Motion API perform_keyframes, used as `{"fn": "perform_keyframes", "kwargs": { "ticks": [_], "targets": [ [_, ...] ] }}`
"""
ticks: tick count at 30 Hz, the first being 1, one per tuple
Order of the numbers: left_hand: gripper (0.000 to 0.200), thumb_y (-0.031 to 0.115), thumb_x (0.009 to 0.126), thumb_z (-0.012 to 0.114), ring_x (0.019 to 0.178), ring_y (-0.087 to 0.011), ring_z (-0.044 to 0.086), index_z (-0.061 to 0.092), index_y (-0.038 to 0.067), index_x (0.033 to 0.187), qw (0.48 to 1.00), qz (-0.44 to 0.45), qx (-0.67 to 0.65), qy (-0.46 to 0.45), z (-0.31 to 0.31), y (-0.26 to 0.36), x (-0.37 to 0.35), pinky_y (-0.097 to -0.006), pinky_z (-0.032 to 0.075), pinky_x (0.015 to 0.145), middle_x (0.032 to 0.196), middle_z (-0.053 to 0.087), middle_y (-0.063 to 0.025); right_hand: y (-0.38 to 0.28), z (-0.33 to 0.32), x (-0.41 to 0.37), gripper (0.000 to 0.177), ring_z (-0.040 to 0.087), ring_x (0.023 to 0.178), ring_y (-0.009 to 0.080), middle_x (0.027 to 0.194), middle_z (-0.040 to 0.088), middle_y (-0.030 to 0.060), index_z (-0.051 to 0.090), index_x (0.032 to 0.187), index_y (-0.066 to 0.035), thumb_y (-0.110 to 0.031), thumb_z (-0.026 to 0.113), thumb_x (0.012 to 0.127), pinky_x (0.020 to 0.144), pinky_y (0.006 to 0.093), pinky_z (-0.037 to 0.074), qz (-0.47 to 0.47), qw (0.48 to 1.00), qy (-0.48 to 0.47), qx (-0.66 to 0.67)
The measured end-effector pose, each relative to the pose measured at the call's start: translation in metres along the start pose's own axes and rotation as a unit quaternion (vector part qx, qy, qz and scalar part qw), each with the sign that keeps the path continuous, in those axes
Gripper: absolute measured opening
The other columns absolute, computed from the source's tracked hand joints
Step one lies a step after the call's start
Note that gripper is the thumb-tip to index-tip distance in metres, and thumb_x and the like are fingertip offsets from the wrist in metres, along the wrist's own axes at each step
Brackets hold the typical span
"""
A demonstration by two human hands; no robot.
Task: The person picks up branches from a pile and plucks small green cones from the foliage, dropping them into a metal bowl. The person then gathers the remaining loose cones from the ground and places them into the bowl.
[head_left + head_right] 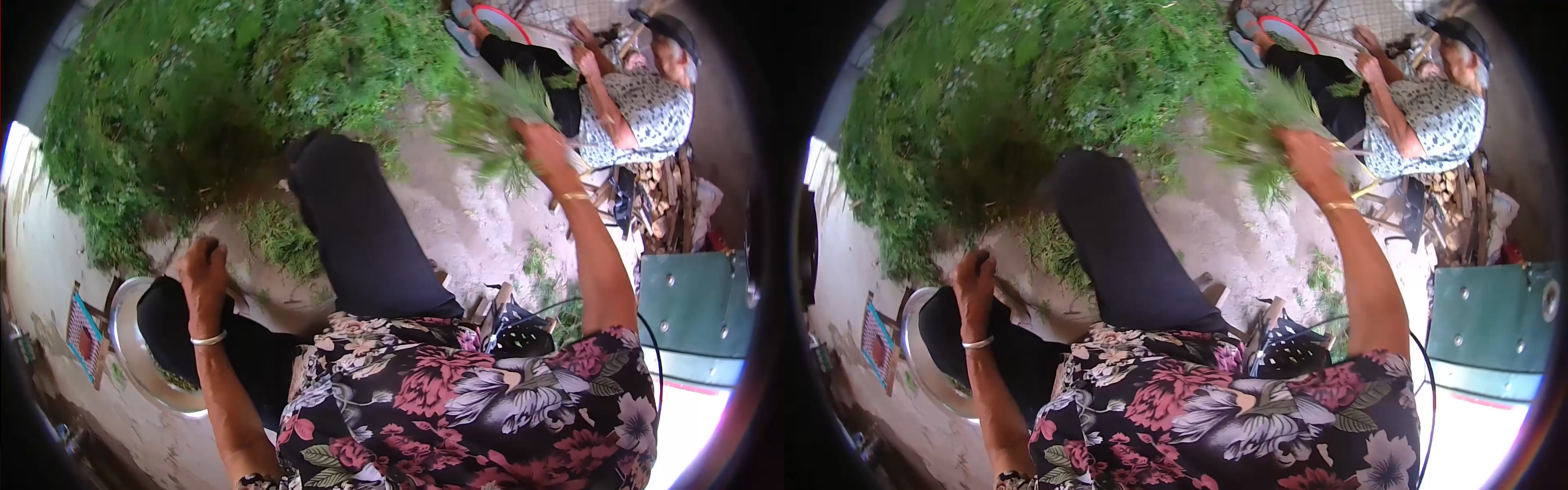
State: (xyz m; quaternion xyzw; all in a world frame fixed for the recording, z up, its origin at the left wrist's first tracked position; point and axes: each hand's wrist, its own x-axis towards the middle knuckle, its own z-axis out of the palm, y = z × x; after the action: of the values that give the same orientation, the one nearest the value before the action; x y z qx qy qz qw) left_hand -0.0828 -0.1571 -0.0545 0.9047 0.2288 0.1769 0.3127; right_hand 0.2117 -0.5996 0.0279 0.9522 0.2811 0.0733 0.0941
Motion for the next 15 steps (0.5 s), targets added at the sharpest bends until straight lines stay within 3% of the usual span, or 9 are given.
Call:
{"fn": "perform_keyframes", "kwargs": {
  "ticks": [3, 5, 6, 7, 8, 10, 12, 14, 15],
  "targets": [
    [0.015, 0.007, 0.076, 0.063, 0.071, -0.0303, 0.063, 0.063, -0.002, 0.087, 1.0, -0.001, -0.029, -0.011, -0.005, 0.006, 0.005, -0.0359, 0.047, 0.066, 0.078, 0.064, -0.018, 0.062, 0.042, -0.071, 0.02, 0.062, 0.081, 0.0348, 0.084, 0.063, 0.0176, 0.061, 0.094, -0.008, -0.008, 0.046, 0.08, 0.065, 0.0481, 0.045, -0.007, 0.984, -0.115, -0.135],
    [0.014, 0.006, 0.076, 0.063, 0.07, -0.0306, 0.062, 0.063, -0.002, 0.087, 1.0, -0.014, -0.02, 0.005, -0.005, 0.005, 0.009, -0.0362, 0.047, 0.065, 0.078, 0.064, -0.0177, 0.084, 0.058, -0.129, 0.027, 0.06, 0.097, 0.0392, 0.096, 0.063, 0.0241, 0.062, 0.102, -0.001, -0.007, 0.046, 0.082, 0.083, 0.0573, 0.043, 0.105, 0.945, -0.275, -0.142],
    [0.013, 0.006, 0.075, 0.063, 0.068, -0.0307, 0.062, 0.063, -0.002, 0.086, 0.999, -0.003, -0.03, 0.019, -0.006, 0.003, 0.01, -0.0364, 0.047, 0.064, 0.076, 0.063, -0.0173, 0.156, 0.126, -0.19, 0.039, 0.063, 0.092, 0.0394, 0.104, 0.063, 0.0231, 0.058, 0.117, -0.008, -0.012, 0.057, 0.078, 0.08, 0.0554, 0.046, 0.079, 0.923, -0.326, -0.191],
    [0.012, 0.006, 0.075, 0.063, 0.067, -0.0309, 0.061, 0.063, -0.002, 0.085, 0.999, 0.006, -0.033, 0.033, -0.01, 0.0, 0.01, -0.0366, 0.047, 0.064, 0.075, 0.063, -0.017, 0.128, 0.081, -0.166, 0.062, 0.055, 0.111, 0.0381, 0.11, 0.061, 0.0251, 0.062, 0.111, -0.001, -0.019, 0.078, 0.054, 0.088, 0.0699, 0.031, 0.145, 0.757, -0.604, -0.202],
    [0.012, 0.006, 0.074, 0.063, 0.066, -0.0318, 0.061, 0.062, -0.001, 0.084, 0.997, 0.019, -0.047, 0.065, -0.011, 0.001, 0.011, -0.0367, 0.047, 0.062, 0.073, 0.062, -0.0172, 0.075, 0.041, -0.149, 0.086, 0.052, 0.114, 0.0388, 0.115, 0.06, 0.0211, 0.058, 0.116, -0.004, -0.023, 0.086, 0.037, 0.093, 0.0654, 0.032, 0.102, 0.715, -0.645, -0.251],
    [0.012, 0.006, 0.074, 0.063, 0.065, -0.0314, 0.061, 0.061, -0.003, 0.083, 0.996, 0.001, -0.056, 0.064, -0.019, 0.005, 0.014, -0.0363, 0.047, 0.061, 0.073, 0.063, -0.0171, 0.081, 0.055, -0.173, 0.085, 0.053, 0.112, 0.0386, 0.113, 0.061, 0.0175, 0.054, 0.12, -0.006, -0.025, 0.086, 0.043, 0.095, 0.0601, 0.035, 0.152, 0.79, -0.555, -0.214],
    [0.014, 0.007, 0.075, 0.064, 0.065, -0.0287, 0.063, 0.062, -0.003, 0.084, 0.995, -0.013, -0.05, 0.084, -0.026, 0.002, 0.016, -0.0352, 0.047, 0.061, 0.072, 0.063, -0.0175, 0.034, 0.046, -0.145, 0.081, 0.056, 0.107, 0.0361, 0.108, 0.063, 0.0174, 0.05, 0.124, -0.008, -0.025, 0.084, 0.052, 0.093, 0.0562, 0.039, 0.154, 0.858, -0.464, -0.158],
    [0.014, 0.007, 0.075, 0.064, 0.065, -0.0279, 0.063, 0.062, -0.004, 0.084, 0.99, -0.068, -0.06, 0.107, -0.032, 0.0, 0.016, -0.0343, 0.048, 0.061, 0.072, 0.063, -0.0173, 0.041, 0.076, -0.124, 0.073, 0.059, 0.097, 0.038, 0.104, 0.062, 0.0189, 0.046, 0.126, -0.008, -0.02, 0.078, 0.062, 0.085, 0.0481, 0.046, 0.062, 0.94, -0.33, -0.063],
    [0.014, 0.008, 0.075, 0.065, 0.065, -0.0271, 0.064, 0.063, -0.004, 0.084, 0.982, -0.108, -0.079, 0.13, -0.033, -0.002, 0.016, -0.0334, 0.048, 0.061, 0.072, 0.064, -0.0172, 0.001, 0.056, -0.088, 0.066, 0.057, 0.095, 0.04, 0.104, 0.061, 0.0208, 0.046, 0.125, -0.006, -0.017, 0.074, 0.067, 0.084, 0.0456, 0.045, 0.095, 0.943, -0.316, -0.032]
  ]
}}
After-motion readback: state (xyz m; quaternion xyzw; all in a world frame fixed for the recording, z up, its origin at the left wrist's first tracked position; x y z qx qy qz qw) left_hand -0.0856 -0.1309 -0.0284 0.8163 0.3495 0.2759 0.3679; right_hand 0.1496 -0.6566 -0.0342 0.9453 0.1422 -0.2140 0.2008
